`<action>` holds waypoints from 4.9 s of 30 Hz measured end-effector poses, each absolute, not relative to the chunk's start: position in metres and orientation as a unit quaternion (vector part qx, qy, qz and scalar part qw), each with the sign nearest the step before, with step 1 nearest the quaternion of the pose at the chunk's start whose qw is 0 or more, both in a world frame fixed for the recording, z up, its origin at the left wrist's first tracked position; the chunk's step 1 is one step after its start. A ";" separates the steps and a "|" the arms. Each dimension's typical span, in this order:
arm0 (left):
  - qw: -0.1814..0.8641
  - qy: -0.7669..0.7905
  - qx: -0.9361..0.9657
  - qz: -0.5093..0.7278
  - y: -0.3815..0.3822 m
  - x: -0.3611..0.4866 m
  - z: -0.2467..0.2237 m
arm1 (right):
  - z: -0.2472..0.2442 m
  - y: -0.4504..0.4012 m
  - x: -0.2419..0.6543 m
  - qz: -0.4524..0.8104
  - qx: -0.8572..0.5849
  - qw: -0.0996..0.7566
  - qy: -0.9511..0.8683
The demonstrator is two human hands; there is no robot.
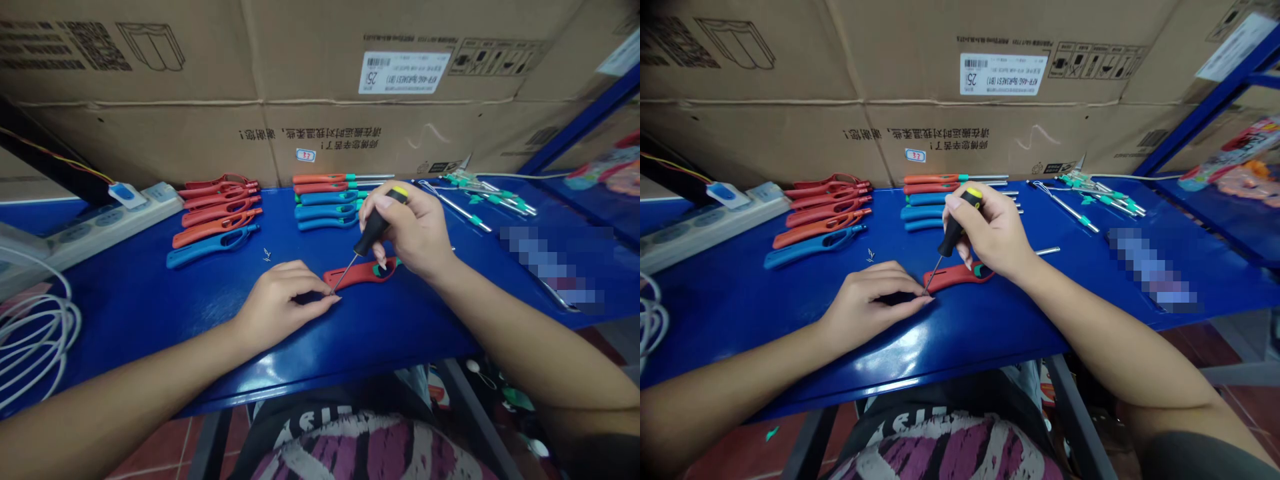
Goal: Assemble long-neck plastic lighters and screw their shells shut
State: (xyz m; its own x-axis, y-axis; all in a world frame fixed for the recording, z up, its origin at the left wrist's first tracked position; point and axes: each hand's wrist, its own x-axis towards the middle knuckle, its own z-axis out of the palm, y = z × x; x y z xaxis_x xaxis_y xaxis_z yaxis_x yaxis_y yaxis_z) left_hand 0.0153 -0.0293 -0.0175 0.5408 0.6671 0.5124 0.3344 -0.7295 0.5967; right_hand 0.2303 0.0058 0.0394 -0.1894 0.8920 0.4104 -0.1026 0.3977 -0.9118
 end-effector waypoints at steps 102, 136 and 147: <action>0.208 0.347 0.868 0.286 -0.023 0.015 -0.022 | 0.034 0.008 0.236 0.137 -0.247 0.427 -0.859; 0.222 0.341 0.869 0.282 -0.024 0.016 -0.022 | 0.049 0.007 0.237 -0.028 -0.242 0.447 -0.861; 0.219 0.343 0.870 0.278 -0.023 0.016 -0.022 | 0.050 0.004 0.236 0.051 -0.240 0.443 -0.863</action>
State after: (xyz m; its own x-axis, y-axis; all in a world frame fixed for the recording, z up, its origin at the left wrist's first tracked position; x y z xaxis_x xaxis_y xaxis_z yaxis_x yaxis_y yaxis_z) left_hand 0.0163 -0.0228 -0.0218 0.6096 0.7189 0.3340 0.4758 -0.6688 0.5712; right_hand 0.2361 0.0043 0.0500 -0.4934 0.4580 0.7395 0.3684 0.8802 -0.2993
